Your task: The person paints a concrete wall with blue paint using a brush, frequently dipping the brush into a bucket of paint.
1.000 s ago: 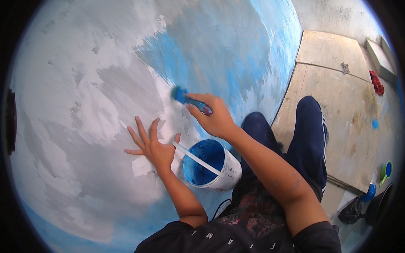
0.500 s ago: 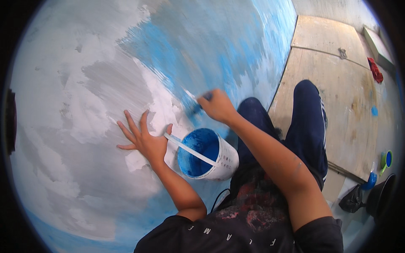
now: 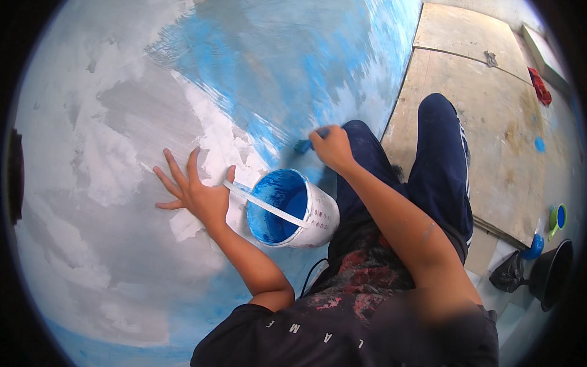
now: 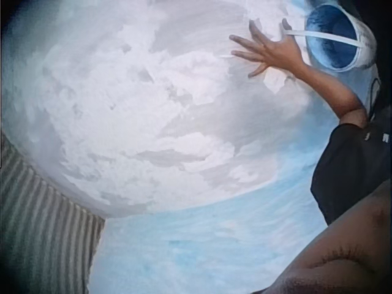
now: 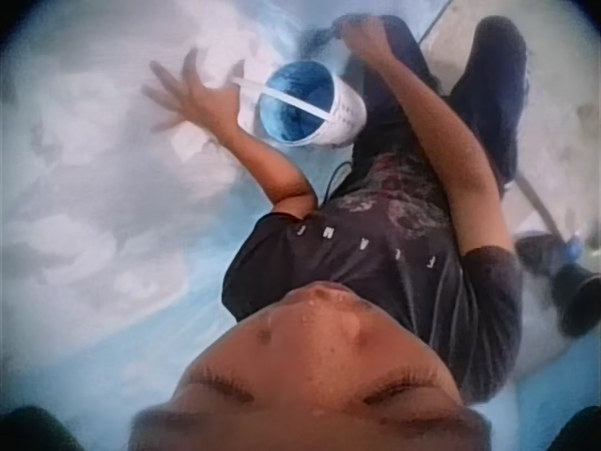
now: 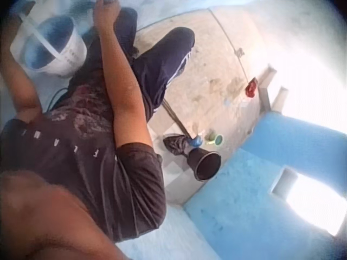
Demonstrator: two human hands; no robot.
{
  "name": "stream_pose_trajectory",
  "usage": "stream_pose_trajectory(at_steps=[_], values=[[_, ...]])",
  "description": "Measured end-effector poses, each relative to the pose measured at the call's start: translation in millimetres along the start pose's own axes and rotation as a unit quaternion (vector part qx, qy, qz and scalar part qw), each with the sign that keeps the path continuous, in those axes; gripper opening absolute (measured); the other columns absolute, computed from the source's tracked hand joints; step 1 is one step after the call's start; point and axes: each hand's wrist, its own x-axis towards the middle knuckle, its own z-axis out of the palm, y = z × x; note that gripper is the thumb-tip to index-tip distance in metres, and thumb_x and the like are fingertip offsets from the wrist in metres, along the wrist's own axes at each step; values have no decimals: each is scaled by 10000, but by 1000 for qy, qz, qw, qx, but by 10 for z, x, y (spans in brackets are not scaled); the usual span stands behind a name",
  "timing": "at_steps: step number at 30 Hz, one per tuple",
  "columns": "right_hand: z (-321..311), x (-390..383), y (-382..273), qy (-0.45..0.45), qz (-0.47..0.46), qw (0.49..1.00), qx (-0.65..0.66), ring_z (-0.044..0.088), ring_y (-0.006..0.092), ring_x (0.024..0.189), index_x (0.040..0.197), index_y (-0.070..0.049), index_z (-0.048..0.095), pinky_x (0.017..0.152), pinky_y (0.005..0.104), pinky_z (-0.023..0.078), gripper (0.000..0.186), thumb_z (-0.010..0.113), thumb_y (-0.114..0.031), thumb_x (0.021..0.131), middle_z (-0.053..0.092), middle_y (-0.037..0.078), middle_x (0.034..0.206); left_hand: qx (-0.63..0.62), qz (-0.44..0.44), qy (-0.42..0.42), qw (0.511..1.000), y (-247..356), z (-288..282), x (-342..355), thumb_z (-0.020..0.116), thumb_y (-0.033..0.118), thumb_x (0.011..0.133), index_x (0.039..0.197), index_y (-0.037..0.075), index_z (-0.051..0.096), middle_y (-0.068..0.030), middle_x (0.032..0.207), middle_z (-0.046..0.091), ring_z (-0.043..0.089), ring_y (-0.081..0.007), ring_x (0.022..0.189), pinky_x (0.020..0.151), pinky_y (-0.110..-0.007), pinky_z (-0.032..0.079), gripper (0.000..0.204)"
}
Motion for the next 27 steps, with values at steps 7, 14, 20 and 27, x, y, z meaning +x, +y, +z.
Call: stream_pose_trajectory(at_steps=[7,14,20,27], values=[[138,105,-1278,-49,-112,972,200,669,159,814,1168,-28,776,738,331,544,310,685,-251,972,777,119,963,-7,-5,-2,1000,22,-24,-29,929,620,578,1277,374,719,-40,1723,300,90,-408,1614,1072,-845,-171,770],[213,-181,162,-28,-45,983,177,688,133,828,1180,-27,767,748,284,525,280,664,-202,988,782,74,974,-29,-10,-4,1000,13,-16,-2,954,596,547,1243,371,738,-33,1719,309,101,-387,1617,1070,-831,-207,763],[116,138,-354,-1,92,994,63,681,165,729,1013,29,775,712,287,507,294,653,-229,942,767,109,833,-59,-16,3,998,-2,-45,19,973,553,531,1210,347,758,-22,1706,341,116,-366,1618,1077,-798,-246,742],[267,325,-2114,-37,-133,953,271,587,120,703,1043,8,778,638,273,456,287,660,-240,961,756,69,856,-93,-47,-42,994,-1,-204,4,977,487,559,1204,329,762,9,1706,341,126,-339,1617,1101,-783,-242,699]])
